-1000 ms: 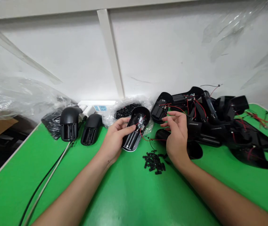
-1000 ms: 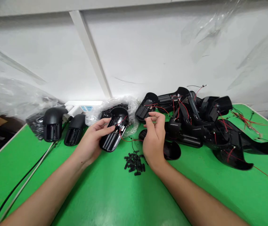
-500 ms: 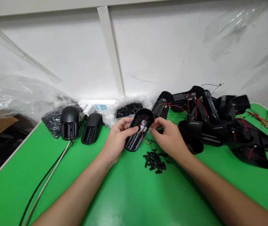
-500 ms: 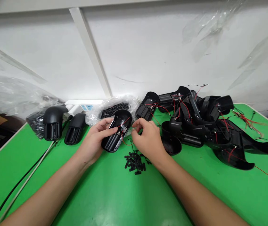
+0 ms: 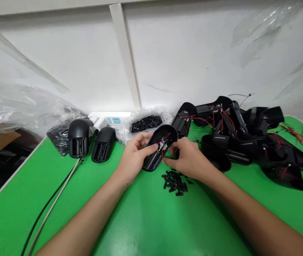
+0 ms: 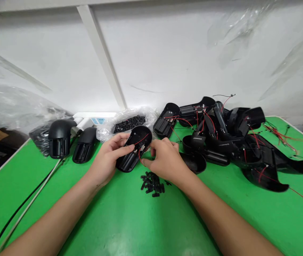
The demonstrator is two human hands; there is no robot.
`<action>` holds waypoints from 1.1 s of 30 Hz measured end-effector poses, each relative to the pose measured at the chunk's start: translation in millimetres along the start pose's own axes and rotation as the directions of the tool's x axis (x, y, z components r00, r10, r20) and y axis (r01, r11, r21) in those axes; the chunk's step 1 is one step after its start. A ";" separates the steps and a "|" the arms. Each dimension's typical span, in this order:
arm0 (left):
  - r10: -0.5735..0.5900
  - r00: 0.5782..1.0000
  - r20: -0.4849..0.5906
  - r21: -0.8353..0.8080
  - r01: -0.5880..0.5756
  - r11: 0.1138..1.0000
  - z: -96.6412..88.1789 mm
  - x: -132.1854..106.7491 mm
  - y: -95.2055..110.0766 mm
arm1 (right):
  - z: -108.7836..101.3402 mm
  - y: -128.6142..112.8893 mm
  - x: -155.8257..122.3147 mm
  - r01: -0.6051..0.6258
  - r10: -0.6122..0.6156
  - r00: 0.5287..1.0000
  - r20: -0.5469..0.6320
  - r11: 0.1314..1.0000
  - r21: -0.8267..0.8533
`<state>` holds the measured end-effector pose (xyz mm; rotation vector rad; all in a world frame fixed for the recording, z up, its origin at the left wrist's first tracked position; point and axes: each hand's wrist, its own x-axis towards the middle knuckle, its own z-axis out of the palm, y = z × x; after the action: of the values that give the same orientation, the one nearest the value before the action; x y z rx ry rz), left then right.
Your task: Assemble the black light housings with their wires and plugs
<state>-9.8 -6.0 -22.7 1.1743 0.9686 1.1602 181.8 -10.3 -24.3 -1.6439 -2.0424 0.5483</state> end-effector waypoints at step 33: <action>-0.064 0.960 -0.272 -0.054 0.051 0.997 -1.3 4.8 2.6 | -3.1 14.8 13.1 0.021 0.353 0.866 -0.355 0.683 0.730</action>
<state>-10.7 -1.1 -20.3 0.9570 1.1697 1.3141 193.1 5.6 -28.8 -1.2953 -1.0881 0.7911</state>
